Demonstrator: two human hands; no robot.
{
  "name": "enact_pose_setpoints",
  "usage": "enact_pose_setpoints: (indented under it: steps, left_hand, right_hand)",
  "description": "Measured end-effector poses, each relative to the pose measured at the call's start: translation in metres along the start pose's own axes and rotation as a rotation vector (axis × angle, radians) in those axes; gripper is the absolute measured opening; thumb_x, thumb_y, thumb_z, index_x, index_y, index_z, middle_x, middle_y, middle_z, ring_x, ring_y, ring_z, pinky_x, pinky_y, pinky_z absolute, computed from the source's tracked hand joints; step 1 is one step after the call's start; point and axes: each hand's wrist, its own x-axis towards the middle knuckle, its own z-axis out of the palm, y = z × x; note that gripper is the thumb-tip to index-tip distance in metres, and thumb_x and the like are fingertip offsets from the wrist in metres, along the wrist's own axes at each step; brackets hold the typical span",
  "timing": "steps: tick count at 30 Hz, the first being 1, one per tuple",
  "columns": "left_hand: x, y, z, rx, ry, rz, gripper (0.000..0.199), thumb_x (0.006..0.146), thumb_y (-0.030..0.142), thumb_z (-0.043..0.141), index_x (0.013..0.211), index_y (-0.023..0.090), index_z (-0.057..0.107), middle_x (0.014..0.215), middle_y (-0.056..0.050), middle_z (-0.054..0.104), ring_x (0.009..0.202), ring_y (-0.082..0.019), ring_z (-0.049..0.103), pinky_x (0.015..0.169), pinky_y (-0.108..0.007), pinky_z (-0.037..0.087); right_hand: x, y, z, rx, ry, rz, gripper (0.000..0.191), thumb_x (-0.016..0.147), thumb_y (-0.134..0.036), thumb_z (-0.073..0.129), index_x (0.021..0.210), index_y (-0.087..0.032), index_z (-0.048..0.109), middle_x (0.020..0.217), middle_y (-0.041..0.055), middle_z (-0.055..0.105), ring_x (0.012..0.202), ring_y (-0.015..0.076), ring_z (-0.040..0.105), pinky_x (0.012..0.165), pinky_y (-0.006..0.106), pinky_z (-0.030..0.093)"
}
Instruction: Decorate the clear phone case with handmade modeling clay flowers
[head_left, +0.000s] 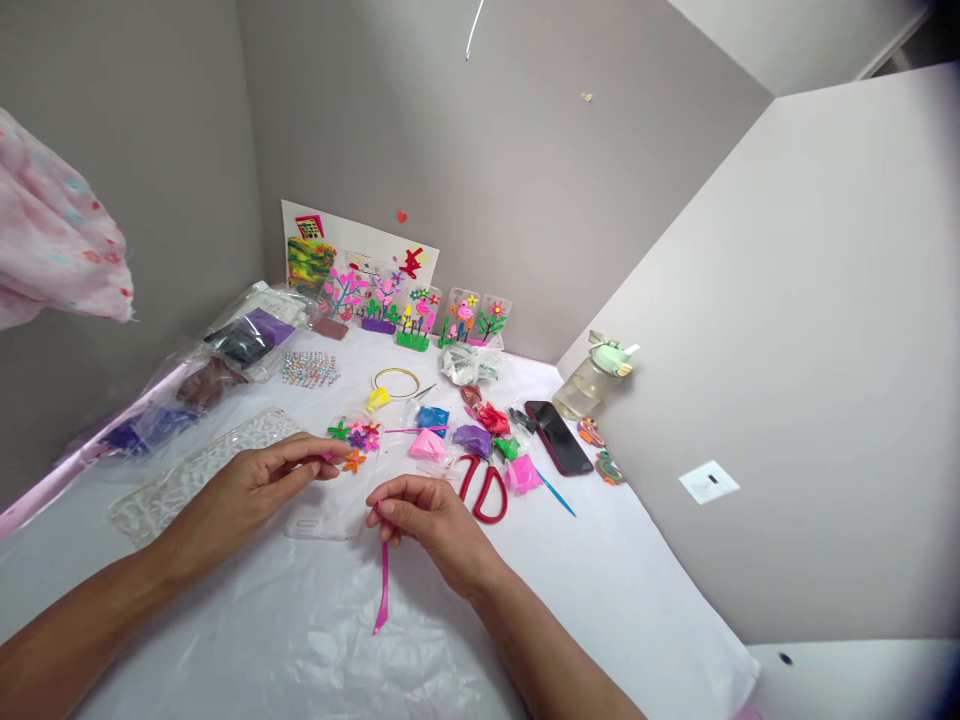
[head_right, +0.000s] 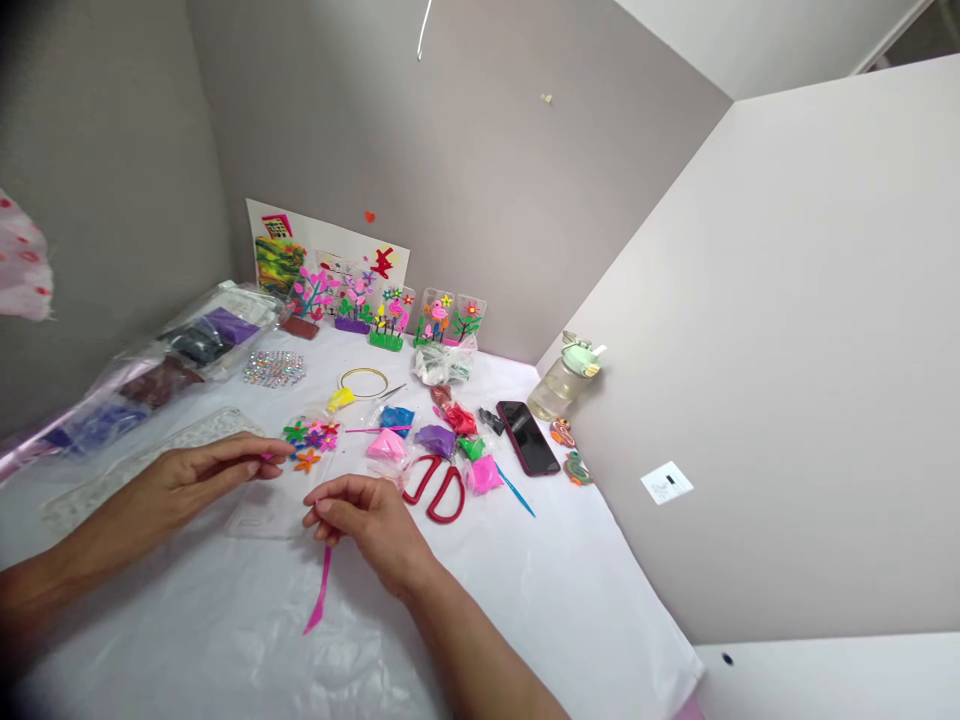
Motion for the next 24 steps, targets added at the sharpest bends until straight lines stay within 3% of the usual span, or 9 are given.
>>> enact_pose_setpoints:
  steps: [3, 8, 12, 18, 20, 24]
  left_hand:
    - [0.001, -0.002, -0.001, 0.000, -0.003, -0.005, 0.045, 0.088, 0.065, 0.069, 0.112, 0.030, 0.081, 0.116, -0.006, 0.082, 0.104, -0.030, 0.080, 0.086, -0.034, 0.066]
    - [0.002, 0.004, -0.001, -0.041, 0.049, -0.100, 0.044, 0.087, 0.070, 0.066, 0.101, 0.029, 0.076, 0.086, -0.002, 0.081, 0.082, -0.026, 0.079, 0.077, -0.033, 0.065]
    - [0.002, 0.006, 0.001, -0.077, 0.031, -0.091, 0.040, 0.084, 0.066, 0.070, 0.091, 0.027, 0.072, 0.081, -0.001, 0.078, 0.078, -0.023, 0.075, 0.074, -0.031, 0.062]
    - [0.001, 0.003, -0.002, 0.150, 0.164, -0.095, 0.044, 0.078, 0.066, 0.075, 0.072, 0.025, 0.062, 0.057, 0.006, 0.054, 0.053, -0.014, 0.048, 0.050, -0.023, 0.037]
    - [0.000, 0.004, -0.004, 0.204, 0.158, -0.093, 0.046, 0.081, 0.069, 0.069, 0.069, 0.024, 0.064, 0.058, 0.005, 0.056, 0.055, -0.015, 0.048, 0.052, -0.025, 0.036]
    - [0.001, 0.004, -0.003, 0.185, 0.046, -0.027, 0.041, 0.088, 0.064, 0.059, 0.080, 0.027, 0.077, 0.084, -0.001, 0.075, 0.078, -0.022, 0.067, 0.069, -0.030, 0.049]
  right_hand:
    - [0.000, 0.002, 0.001, -0.002, 0.002, 0.016, 0.035, 0.074, -0.046, 0.091, 0.090, -0.018, 0.078, 0.081, 0.0003, 0.075, 0.065, 0.0097, 0.060, 0.068, 0.024, 0.047]
    - [0.000, 0.006, 0.004, -0.007, -0.029, 0.056, 0.041, 0.069, -0.049, 0.095, 0.087, -0.017, 0.077, 0.077, -0.0010, 0.074, 0.062, 0.0088, 0.059, 0.065, 0.023, 0.046]
    - [0.002, 0.010, 0.005, 0.001, -0.059, 0.079, 0.043, 0.070, -0.052, 0.094, 0.088, -0.016, 0.076, 0.076, -0.0009, 0.073, 0.060, 0.0080, 0.058, 0.063, 0.022, 0.044]
    - [0.003, 0.012, 0.005, -0.001, -0.065, 0.080, 0.044, 0.070, -0.052, 0.094, 0.089, -0.016, 0.076, 0.077, -0.0008, 0.073, 0.060, 0.0080, 0.058, 0.062, 0.023, 0.043]
    - [0.003, 0.011, 0.005, -0.005, -0.063, 0.077, 0.044, 0.070, -0.052, 0.094, 0.089, -0.016, 0.075, 0.077, -0.0006, 0.074, 0.060, 0.0080, 0.058, 0.062, 0.023, 0.043]
    - [0.004, 0.012, 0.004, -0.010, -0.065, 0.071, 0.045, 0.070, -0.053, 0.093, 0.088, -0.017, 0.075, 0.077, -0.0006, 0.073, 0.060, 0.0081, 0.058, 0.061, 0.023, 0.042]
